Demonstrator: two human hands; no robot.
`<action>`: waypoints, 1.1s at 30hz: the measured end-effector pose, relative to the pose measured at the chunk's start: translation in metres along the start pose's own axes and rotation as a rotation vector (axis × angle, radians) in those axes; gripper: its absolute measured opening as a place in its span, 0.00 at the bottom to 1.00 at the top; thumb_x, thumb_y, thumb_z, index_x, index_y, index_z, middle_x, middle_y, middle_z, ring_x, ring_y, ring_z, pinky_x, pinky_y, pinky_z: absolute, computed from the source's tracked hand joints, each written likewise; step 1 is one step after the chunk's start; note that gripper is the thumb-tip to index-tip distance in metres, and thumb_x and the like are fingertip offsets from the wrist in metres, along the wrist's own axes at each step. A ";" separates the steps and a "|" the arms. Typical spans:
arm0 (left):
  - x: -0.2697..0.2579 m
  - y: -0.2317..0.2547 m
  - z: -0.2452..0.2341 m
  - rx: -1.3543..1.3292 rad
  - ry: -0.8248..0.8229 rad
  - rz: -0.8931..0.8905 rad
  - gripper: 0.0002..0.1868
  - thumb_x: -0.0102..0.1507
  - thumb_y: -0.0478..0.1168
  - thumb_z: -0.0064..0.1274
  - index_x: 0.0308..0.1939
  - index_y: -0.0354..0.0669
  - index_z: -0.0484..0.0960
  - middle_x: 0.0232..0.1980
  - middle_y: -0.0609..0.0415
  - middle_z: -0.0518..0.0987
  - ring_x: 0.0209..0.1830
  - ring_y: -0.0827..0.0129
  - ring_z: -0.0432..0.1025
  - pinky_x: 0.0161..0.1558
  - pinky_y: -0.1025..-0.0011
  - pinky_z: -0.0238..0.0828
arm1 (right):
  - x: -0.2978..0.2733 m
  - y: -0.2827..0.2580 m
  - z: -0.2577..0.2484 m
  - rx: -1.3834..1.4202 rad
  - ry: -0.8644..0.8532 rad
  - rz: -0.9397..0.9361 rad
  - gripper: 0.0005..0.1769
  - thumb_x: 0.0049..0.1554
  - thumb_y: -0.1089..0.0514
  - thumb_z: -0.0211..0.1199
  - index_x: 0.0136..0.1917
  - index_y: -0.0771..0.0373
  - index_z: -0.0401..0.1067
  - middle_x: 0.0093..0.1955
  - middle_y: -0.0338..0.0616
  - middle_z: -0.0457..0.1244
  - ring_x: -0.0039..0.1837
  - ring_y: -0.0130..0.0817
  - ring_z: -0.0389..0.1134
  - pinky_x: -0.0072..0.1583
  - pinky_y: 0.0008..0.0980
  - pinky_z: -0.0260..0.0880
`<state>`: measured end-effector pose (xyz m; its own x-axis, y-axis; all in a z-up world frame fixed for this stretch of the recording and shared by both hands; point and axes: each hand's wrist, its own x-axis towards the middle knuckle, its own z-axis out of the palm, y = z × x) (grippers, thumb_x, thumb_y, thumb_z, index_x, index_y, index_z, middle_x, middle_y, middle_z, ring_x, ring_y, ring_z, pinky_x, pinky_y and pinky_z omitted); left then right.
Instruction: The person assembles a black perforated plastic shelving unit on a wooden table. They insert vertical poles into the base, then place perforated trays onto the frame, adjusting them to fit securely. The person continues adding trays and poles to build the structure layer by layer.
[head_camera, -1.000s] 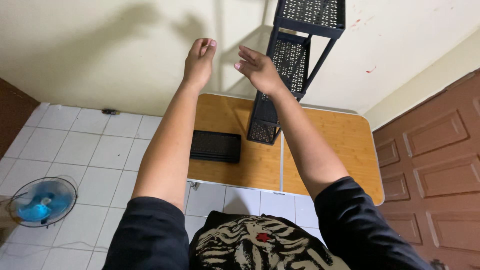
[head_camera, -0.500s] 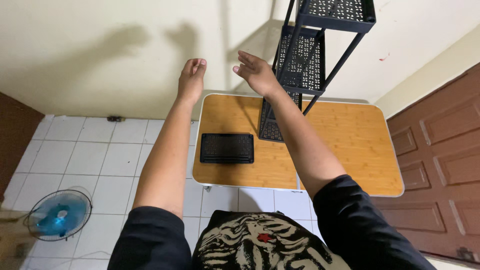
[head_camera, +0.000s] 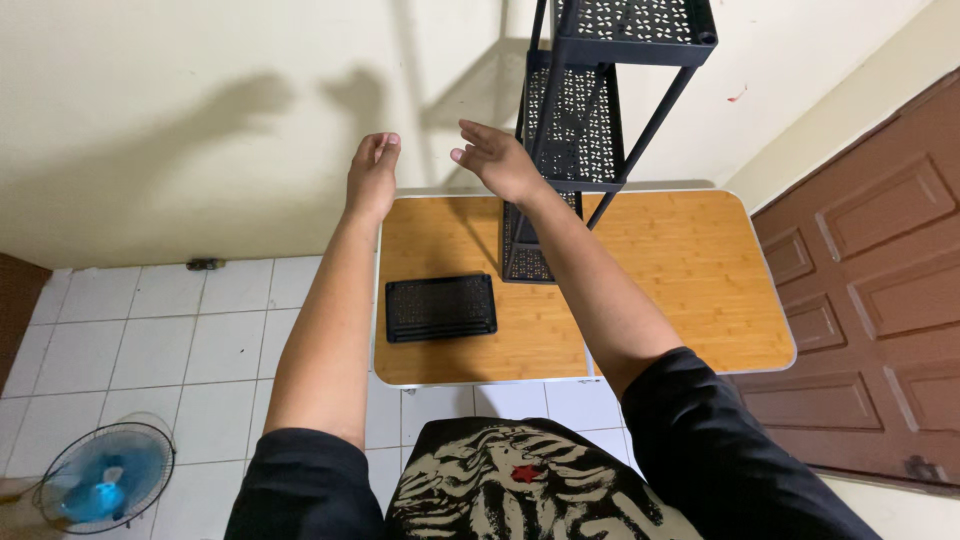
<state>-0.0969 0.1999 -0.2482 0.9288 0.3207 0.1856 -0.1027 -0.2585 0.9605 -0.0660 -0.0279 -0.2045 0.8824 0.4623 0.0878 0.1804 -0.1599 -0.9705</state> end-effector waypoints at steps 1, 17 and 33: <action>0.000 0.000 0.002 -0.008 -0.003 -0.027 0.22 0.70 0.55 0.48 0.56 0.41 0.78 0.58 0.52 0.82 0.61 0.67 0.74 0.63 0.70 0.66 | -0.001 0.002 -0.002 -0.036 0.004 0.032 0.41 0.60 0.50 0.65 0.78 0.69 0.52 0.78 0.63 0.52 0.78 0.47 0.57 0.74 0.37 0.61; -0.023 0.005 0.011 0.101 0.009 -0.096 0.24 0.70 0.57 0.46 0.55 0.40 0.78 0.55 0.49 0.82 0.58 0.64 0.74 0.61 0.67 0.66 | -0.009 0.015 -0.013 -0.033 -0.010 0.053 0.40 0.60 0.51 0.65 0.78 0.69 0.54 0.78 0.59 0.55 0.79 0.44 0.57 0.74 0.37 0.60; -0.020 -0.008 -0.036 0.082 -0.210 -0.023 0.19 0.68 0.51 0.52 0.53 0.40 0.80 0.52 0.51 0.83 0.54 0.67 0.75 0.58 0.69 0.67 | -0.034 -0.008 0.045 -0.060 0.214 0.167 0.41 0.60 0.50 0.62 0.78 0.70 0.51 0.78 0.61 0.52 0.79 0.46 0.54 0.74 0.38 0.58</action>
<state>-0.1273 0.2284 -0.2519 0.9852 0.1325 0.1083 -0.0593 -0.3289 0.9425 -0.1167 -0.0030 -0.2103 0.9726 0.2318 -0.0203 0.0450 -0.2728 -0.9610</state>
